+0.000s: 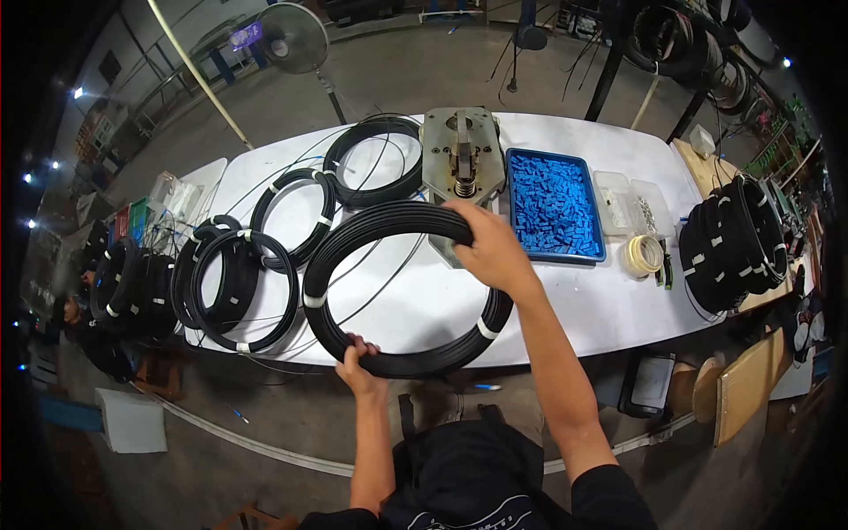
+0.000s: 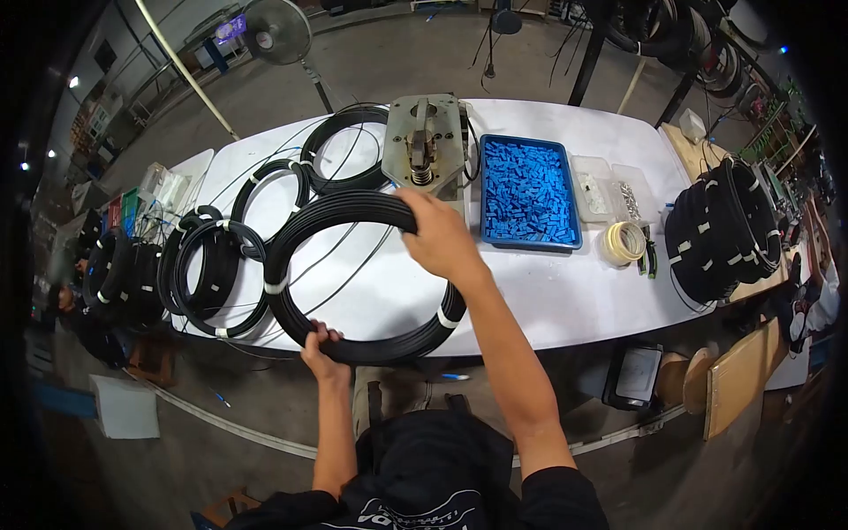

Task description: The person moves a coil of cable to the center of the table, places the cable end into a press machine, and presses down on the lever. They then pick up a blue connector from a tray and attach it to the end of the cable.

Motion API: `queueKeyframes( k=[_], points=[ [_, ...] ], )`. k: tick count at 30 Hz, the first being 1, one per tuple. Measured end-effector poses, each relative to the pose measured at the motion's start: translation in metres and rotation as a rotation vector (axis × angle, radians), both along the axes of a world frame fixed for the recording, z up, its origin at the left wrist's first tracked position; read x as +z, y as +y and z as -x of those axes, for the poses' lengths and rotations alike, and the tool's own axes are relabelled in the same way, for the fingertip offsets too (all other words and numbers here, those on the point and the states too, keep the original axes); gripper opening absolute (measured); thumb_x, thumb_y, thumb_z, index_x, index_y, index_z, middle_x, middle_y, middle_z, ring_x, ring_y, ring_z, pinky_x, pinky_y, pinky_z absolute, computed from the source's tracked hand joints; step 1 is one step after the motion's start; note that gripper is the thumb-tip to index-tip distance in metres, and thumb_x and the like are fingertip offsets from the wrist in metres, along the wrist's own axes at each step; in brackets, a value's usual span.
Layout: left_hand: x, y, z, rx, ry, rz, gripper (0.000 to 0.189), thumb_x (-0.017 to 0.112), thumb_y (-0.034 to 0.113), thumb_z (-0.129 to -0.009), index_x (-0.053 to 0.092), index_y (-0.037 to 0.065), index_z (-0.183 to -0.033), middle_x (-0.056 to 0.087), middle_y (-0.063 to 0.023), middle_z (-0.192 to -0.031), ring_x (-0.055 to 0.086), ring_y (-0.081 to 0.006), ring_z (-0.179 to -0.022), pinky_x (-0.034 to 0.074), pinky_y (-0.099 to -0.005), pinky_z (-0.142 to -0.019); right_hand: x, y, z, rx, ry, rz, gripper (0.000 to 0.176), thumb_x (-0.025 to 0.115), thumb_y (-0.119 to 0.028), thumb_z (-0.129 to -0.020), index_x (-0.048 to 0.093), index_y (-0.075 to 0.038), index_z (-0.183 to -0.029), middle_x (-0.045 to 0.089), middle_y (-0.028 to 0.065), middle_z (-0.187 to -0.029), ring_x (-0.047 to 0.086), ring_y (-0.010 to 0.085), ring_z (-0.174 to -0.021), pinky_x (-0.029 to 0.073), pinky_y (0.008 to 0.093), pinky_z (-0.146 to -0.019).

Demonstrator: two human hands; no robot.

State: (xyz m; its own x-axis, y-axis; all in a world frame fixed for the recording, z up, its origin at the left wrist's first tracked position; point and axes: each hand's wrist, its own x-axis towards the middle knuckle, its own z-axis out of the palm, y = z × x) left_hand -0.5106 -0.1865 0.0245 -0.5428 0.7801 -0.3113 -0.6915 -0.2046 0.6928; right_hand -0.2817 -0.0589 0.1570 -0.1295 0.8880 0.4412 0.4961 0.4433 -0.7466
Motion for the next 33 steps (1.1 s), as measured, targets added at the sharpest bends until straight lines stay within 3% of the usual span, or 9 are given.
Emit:
queueKeyframes(
  k=[5,9,14,18,20,21,22,25,33],
  points=[
    [-0.028,-0.036,-0.036,0.011,-0.250,0.148,0.006,0.053,0.009,-0.078,0.049,0.011,-0.081,0.046,-0.0002,-0.069,0.046,-0.0158,-0.059,0.045,-0.0340,-0.063,0.010,0.027,0.050,0.108,-0.513,0.183,0.035,0.064,-0.014,-0.077,0.058,-0.008,-0.111,0.066,0.0182,-0.099,0.064,0.0375,-0.095,0.051,0.0477,-0.082],
    [-0.047,-0.057,-0.042,0.016,-0.305,0.294,0.013,0.055,0.017,-0.083,0.047,0.012,-0.075,0.045,-0.0003,-0.068,0.046,-0.0160,-0.060,0.045,-0.0352,-0.062,-0.034,0.035,0.070,0.174,-0.627,0.266,0.033,0.065,-0.018,-0.080,0.060,-0.013,-0.112,0.068,0.0164,-0.098,0.066,0.0369,-0.094,0.053,0.0471,-0.082],
    [-0.061,-0.069,-0.032,-0.004,-0.215,0.420,0.010,0.058,0.011,-0.083,0.049,0.010,-0.077,0.047,-0.0010,-0.069,0.048,-0.0159,-0.058,0.046,-0.0346,-0.058,-0.111,0.036,0.049,0.136,-0.523,0.402,0.036,0.068,-0.023,-0.079,0.060,-0.012,-0.113,0.067,0.0175,-0.099,0.065,0.0382,-0.094,0.052,0.0473,-0.082],
    [-0.057,-0.068,-0.028,-0.104,-0.083,0.435,0.009,0.059,0.010,-0.082,0.050,0.009,-0.082,0.049,-0.0018,-0.071,0.049,-0.0156,-0.059,0.046,-0.0344,-0.057,-0.128,0.024,0.019,0.029,-0.462,0.512,0.040,0.071,-0.026,-0.079,0.060,-0.012,-0.114,0.067,0.0195,-0.097,0.064,0.0393,-0.094,0.051,0.0476,-0.083],
    [-0.051,-0.063,-0.025,-0.138,-0.058,0.468,0.010,0.061,0.008,-0.081,0.052,0.008,-0.087,0.050,-0.0021,-0.072,0.050,-0.0156,-0.059,0.047,-0.0343,-0.057,-0.148,0.018,0.002,0.008,-0.463,0.578,0.042,0.072,-0.024,-0.078,0.059,-0.010,-0.116,0.065,0.0204,-0.106,0.060,0.0382,-0.104,0.050,0.0465,-0.087],
    [-0.046,-0.060,-0.025,-0.171,-0.036,0.491,0.012,0.061,0.007,-0.081,0.051,0.007,-0.089,0.051,-0.0027,-0.072,0.050,-0.0157,-0.059,0.047,-0.0338,-0.057,-0.170,0.015,-0.008,-0.028,-0.446,0.425,0.042,0.073,-0.023,-0.078,0.059,-0.008,-0.115,0.061,0.0200,-0.111,0.057,0.0383,-0.108,0.048,0.0462,-0.090],
    [-0.044,-0.058,-0.026,-0.204,-0.014,0.515,0.014,0.061,0.005,-0.081,0.051,0.007,-0.091,0.051,-0.0033,-0.072,0.050,-0.0158,-0.058,0.047,-0.0333,-0.056,-0.175,0.012,-0.012,-0.063,-0.427,0.272,0.043,0.073,-0.021,-0.078,0.058,-0.006,-0.115,0.058,0.0196,-0.117,0.054,0.0383,-0.111,0.047,0.0459,-0.092],
    [-0.044,-0.058,-0.028,-0.227,0.006,0.524,0.018,0.062,0.004,-0.080,0.051,0.006,-0.094,0.052,-0.0035,-0.073,0.051,-0.0159,-0.059,0.047,-0.0330,-0.056,-0.165,0.002,-0.019,-0.095,-0.463,0.423,0.045,0.074,-0.018,-0.078,0.058,-0.004,-0.118,0.051,0.0166,-0.122,0.048,0.0382,-0.114,0.044,0.0458,-0.096],
    [-0.052,-0.082,-0.033,-0.154,-0.070,0.534,0.019,0.061,0.004,-0.081,0.051,0.006,-0.098,0.053,-0.0055,-0.079,0.051,-0.0176,-0.059,0.047,-0.0347,-0.058,-0.173,-0.001,-0.019,0.050,-0.350,0.364,0.047,0.072,-0.030,-0.082,0.059,-0.006,-0.120,0.054,0.0154,-0.117,0.052,0.0375,-0.110,0.045,0.0451,-0.094]
  ],
)
